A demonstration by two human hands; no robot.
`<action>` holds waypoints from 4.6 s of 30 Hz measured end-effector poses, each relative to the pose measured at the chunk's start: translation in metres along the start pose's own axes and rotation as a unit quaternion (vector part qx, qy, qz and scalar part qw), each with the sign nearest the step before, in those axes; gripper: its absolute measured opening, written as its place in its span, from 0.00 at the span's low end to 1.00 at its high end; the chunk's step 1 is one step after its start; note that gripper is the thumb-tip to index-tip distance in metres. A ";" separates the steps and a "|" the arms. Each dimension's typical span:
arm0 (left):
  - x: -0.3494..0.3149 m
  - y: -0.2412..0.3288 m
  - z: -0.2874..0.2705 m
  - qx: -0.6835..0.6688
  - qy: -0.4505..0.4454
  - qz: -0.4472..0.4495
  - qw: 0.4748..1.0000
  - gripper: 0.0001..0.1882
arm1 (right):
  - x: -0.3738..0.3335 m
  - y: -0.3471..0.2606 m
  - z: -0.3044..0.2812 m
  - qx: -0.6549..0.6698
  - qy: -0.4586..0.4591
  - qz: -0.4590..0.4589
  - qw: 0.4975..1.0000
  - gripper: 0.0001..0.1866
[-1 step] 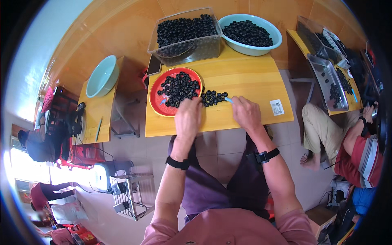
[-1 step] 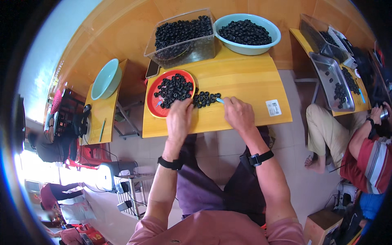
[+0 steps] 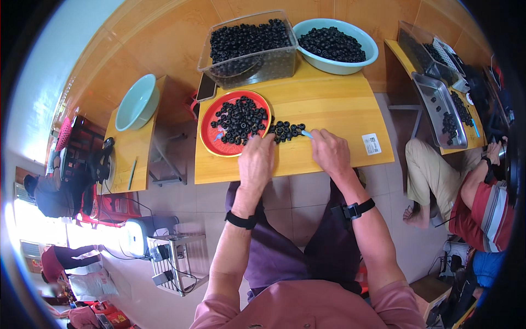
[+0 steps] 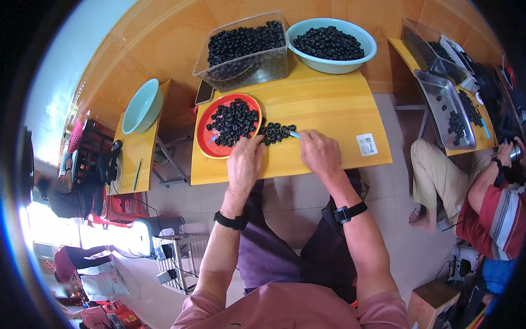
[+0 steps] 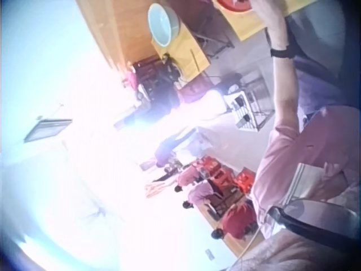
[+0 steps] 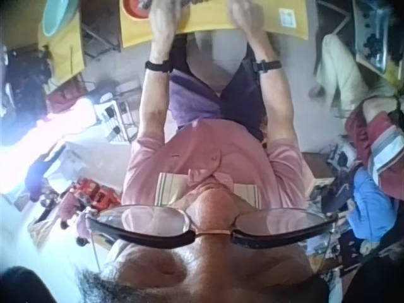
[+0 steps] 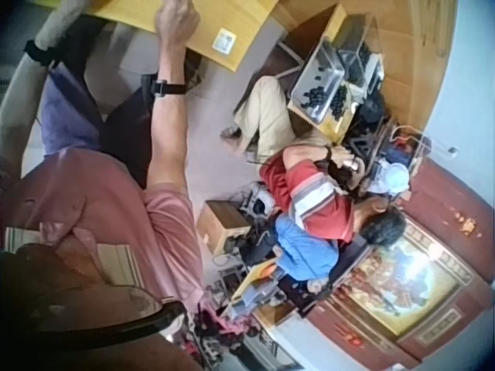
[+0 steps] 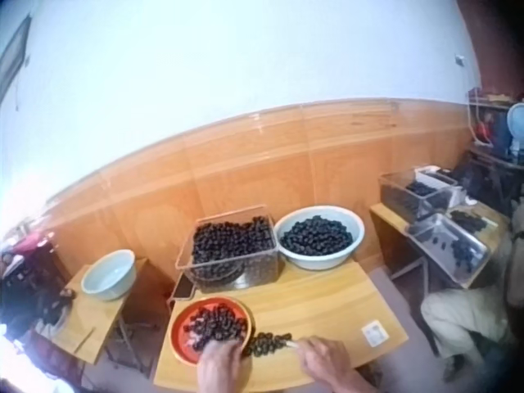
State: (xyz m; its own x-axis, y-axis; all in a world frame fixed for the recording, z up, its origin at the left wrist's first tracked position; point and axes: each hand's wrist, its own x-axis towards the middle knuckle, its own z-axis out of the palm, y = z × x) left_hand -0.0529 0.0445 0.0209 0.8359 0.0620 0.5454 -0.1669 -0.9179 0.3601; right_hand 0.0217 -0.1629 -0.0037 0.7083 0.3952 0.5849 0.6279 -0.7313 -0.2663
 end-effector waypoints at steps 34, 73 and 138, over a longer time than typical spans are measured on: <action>-0.006 0.002 0.005 -0.152 -0.106 -0.081 0.979 0.13 | 0.000 0.001 0.000 0.004 -0.014 0.005 1.000 0.04; 0.002 0.027 0.054 -0.334 0.014 -0.214 0.918 0.18 | -0.002 -0.001 -0.005 0.049 -0.013 -0.061 0.997 0.05; -0.025 0.234 -0.152 -0.737 0.430 0.007 0.522 0.13 | 0.001 -0.005 0.006 0.009 -0.019 -0.018 1.000 0.08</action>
State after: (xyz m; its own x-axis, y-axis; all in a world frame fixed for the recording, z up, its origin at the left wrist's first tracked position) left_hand -0.1923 -0.1118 0.2068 0.3914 0.7935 0.4660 -0.9202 0.3385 0.1965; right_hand 0.0211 -0.1557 -0.0063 0.6963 0.4427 0.5649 0.6590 -0.7061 -0.2589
